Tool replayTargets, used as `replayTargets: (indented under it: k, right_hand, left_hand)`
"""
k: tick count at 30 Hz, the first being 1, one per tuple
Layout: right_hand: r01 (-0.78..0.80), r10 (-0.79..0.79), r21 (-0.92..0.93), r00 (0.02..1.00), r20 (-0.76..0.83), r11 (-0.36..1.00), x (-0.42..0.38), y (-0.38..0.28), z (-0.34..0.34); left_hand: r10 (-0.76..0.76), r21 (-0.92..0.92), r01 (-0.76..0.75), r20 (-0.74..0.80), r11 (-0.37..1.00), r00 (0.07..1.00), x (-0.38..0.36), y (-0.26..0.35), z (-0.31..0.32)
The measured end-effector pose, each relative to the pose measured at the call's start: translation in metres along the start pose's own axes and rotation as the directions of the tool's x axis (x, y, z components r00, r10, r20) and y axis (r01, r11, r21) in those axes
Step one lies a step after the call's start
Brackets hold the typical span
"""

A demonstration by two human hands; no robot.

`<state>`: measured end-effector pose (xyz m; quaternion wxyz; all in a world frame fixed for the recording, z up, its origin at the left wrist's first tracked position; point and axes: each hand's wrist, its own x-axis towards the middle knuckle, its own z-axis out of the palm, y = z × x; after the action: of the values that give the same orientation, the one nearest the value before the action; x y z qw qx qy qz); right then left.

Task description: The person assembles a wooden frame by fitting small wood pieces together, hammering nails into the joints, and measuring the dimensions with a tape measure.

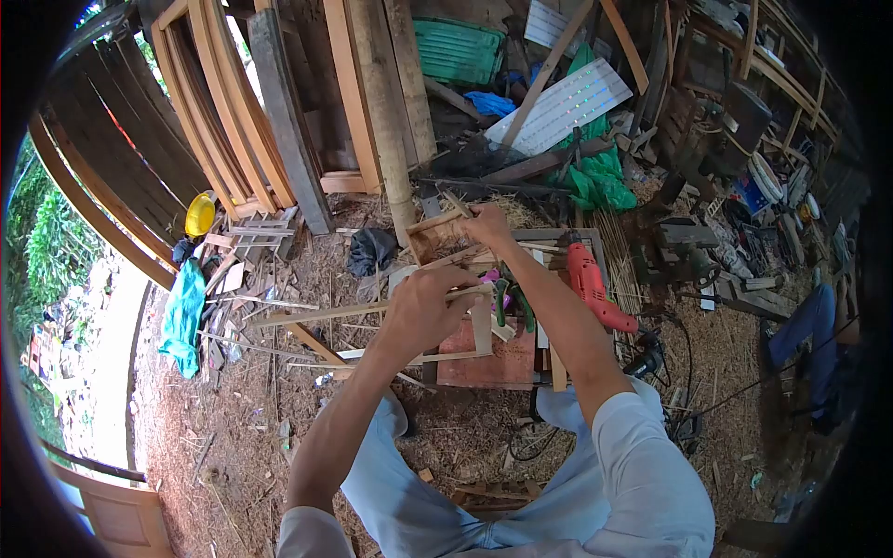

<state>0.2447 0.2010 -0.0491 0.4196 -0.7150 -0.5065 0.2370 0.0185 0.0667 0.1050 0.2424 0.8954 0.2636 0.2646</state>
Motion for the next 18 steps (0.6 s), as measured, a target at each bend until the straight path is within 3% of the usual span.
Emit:
replayTargets:
  k: [5, 7, 14, 16, 18]
  right_hand:
    - [-0.093, 0.093, -0.003, 0.992, 0.086, 0.996, -0.008, -0.02, -0.021]
    - [0.009, -0.031, 0.212, 0.994, 0.102, 0.977, -0.023, -0.031, -0.045]
    - [-0.043, -0.002, 0.33, 0.991, 0.135, 0.943, -0.169, -0.124, -0.133]
    - [0.257, -0.259, 0.187, 0.966, -0.015, 0.948, -0.198, -0.127, -0.131]
    - [0.246, -0.246, 0.124, 0.969, -0.016, 0.961, -0.208, -0.133, -0.127]
  left_hand:
    - [-0.005, 0.008, 0.005, -0.023, 1.0, 1.0, -0.001, 0.001, 0.001]
    - [0.006, 0.021, -0.005, -0.043, 1.0, 0.999, -0.002, 0.0, 0.001]
    - [0.024, -0.056, -0.026, -0.042, 0.998, 0.999, -0.004, 0.001, 0.001]
    - [0.033, -0.068, -0.036, -0.043, 0.997, 0.999, -0.004, -0.004, 0.004]
    - [0.028, -0.051, -0.029, -0.031, 0.998, 0.999, -0.003, -0.009, 0.006]
